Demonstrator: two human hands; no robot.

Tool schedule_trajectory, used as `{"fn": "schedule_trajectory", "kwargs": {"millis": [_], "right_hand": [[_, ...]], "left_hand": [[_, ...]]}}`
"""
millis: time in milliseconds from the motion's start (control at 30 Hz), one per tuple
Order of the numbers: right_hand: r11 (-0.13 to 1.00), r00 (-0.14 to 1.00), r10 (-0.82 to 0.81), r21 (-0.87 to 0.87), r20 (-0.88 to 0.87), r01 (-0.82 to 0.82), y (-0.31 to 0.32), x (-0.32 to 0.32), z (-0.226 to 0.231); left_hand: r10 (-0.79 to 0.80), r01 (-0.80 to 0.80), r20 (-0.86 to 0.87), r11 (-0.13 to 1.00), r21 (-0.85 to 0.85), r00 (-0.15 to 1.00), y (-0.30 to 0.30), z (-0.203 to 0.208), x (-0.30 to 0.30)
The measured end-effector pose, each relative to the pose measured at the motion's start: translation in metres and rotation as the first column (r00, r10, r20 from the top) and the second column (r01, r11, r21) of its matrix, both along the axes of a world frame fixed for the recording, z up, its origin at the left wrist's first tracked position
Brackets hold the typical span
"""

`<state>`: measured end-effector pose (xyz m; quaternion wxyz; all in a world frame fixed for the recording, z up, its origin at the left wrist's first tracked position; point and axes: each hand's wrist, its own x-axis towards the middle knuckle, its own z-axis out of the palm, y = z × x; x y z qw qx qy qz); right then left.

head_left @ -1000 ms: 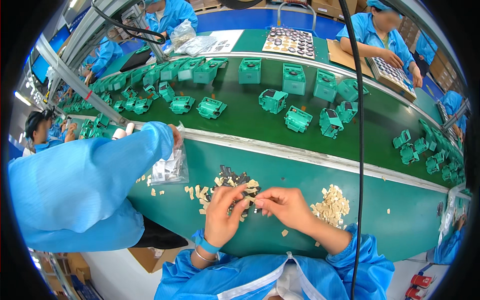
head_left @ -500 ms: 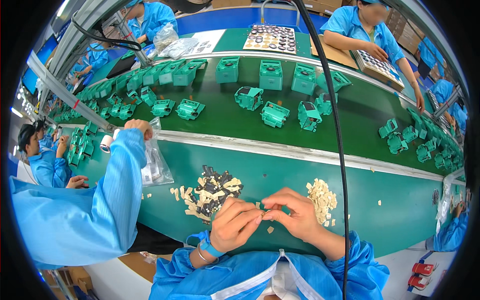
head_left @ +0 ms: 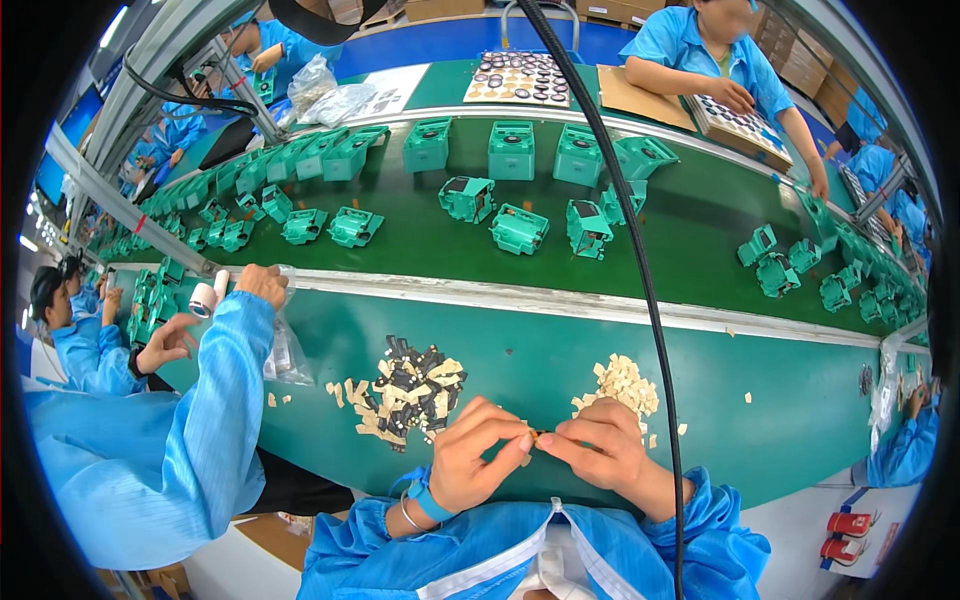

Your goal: The person assembles small electronic components by hand, inserting electronic contact pins and circuit boards into green plastic housings.

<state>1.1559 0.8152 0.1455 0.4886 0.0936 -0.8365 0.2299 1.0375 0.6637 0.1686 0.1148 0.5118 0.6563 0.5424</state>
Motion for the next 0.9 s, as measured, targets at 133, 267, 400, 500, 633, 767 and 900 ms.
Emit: {"fn": "schedule_trajectory", "kwargs": {"millis": [133, 267, 400, 500, 633, 767, 900], "right_hand": [[0.992, 0.995, 0.096, -0.086, 0.023, -0.093, 0.008, 0.023, 0.003], [0.977, 0.777, -0.053, -0.128, 0.628, 0.170, 0.019, 0.050, -0.004], [0.963, 0.838, -0.114, -0.149, 0.534, 0.226, 0.013, 0.052, 0.007], [0.982, 0.932, -0.130, -0.082, 0.338, 0.167, 0.014, 0.035, 0.018], [0.994, 0.984, -0.068, 0.100, 0.167, 0.051, 0.022, 0.023, 0.011], [0.979, 0.993, -0.033, 0.202, 0.113, 0.010, 0.027, 0.023, 0.010], [0.972, 0.995, -0.012, 0.236, 0.099, -0.012, 0.030, 0.025, 0.008]], "left_hand": [[0.111, -0.113, -0.035, 0.993, -0.041, 0.993, 0.001, -0.003, 0.002], [0.122, -0.129, -0.107, 0.990, -0.058, 0.987, 0.006, -0.002, 0.005], [0.106, -0.112, -0.103, 0.992, -0.058, 0.989, 0.011, -0.003, 0.013], [0.101, -0.105, -0.056, 0.992, -0.070, 0.993, 0.014, 0.001, 0.017], [0.055, -0.052, 0.041, 0.996, -0.071, 0.998, 0.015, -0.003, 0.022], [-0.036, 0.072, 0.327, 0.993, -0.098, 0.944, 0.013, -0.006, 0.019], [-0.065, 0.139, 0.400, 0.978, -0.159, 0.914, 0.015, -0.008, 0.017]]}}
